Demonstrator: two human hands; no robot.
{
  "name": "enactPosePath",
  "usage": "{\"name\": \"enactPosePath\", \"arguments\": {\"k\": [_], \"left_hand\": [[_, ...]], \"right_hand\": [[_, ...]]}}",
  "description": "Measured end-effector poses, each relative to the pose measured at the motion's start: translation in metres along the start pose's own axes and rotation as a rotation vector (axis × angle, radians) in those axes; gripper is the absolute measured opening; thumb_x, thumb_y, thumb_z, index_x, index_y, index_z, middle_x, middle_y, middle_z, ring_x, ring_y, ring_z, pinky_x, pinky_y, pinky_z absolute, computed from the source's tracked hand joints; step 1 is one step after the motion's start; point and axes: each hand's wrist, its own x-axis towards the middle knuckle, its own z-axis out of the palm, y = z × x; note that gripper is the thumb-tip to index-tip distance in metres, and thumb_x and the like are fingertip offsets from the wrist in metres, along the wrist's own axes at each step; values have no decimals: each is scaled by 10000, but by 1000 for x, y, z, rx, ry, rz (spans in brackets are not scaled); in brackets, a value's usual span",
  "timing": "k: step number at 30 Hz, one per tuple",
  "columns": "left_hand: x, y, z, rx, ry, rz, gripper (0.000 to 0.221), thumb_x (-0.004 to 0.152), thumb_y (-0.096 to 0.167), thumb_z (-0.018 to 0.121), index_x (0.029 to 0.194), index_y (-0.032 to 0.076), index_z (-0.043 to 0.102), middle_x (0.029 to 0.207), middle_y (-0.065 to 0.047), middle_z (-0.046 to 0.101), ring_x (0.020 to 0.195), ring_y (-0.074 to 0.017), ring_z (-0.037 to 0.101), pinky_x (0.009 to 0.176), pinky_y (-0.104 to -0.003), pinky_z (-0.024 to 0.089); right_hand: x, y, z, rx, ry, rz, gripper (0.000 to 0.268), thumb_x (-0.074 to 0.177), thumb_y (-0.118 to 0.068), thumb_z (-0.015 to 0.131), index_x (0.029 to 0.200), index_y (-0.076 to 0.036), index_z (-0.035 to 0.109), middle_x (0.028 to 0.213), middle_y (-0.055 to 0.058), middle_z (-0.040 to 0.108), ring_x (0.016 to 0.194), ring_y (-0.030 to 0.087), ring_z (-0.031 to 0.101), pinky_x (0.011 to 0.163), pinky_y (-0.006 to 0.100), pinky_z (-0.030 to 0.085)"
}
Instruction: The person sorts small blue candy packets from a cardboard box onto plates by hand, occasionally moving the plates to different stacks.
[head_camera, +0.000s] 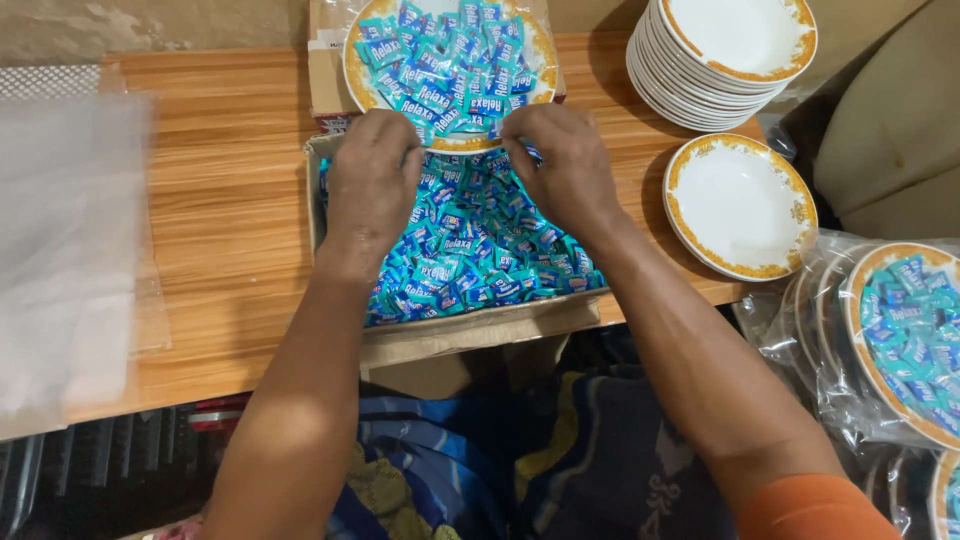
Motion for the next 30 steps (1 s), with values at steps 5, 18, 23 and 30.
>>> {"name": "enactPosePath", "arguments": {"k": [5,18,23,30], "left_hand": [[6,11,-1,253,-63,45,132,918,53,741,993,103,644,992,-59,655,990,-296,551,789,-446,391],[3,12,-16,193,-51,105,238,957,200,789,1089,36,676,1150,-137,629,1112,-337,566,894,-493,418],[-11,-7,-14,-5,-176,28,108,1012,184,730,936,113,700,846,-39,601,854,-290,666,732,-416,516],[-33,1,-3,-160,-692,-310,119,954,104,682,997,62,784,884,-189,737,869,-400,736,713,-496,580]], "right_hand": [[7,-6,5,-149,4,-119,65,1026,-77,673,1047,-137,658,1025,9,729,997,239,656,895,421,339],[0,2,-20,72,-23,-21,71,1039,-55,606,1023,-7,656,959,148,666,891,322,620,763,444,467],[-15,6,-21,307,-142,162,66,958,-39,703,990,-59,757,823,162,709,823,381,714,739,456,542],[-27,-1,-14,365,-652,311,105,921,-29,693,1002,-28,759,871,262,759,863,474,738,773,558,562]]}}
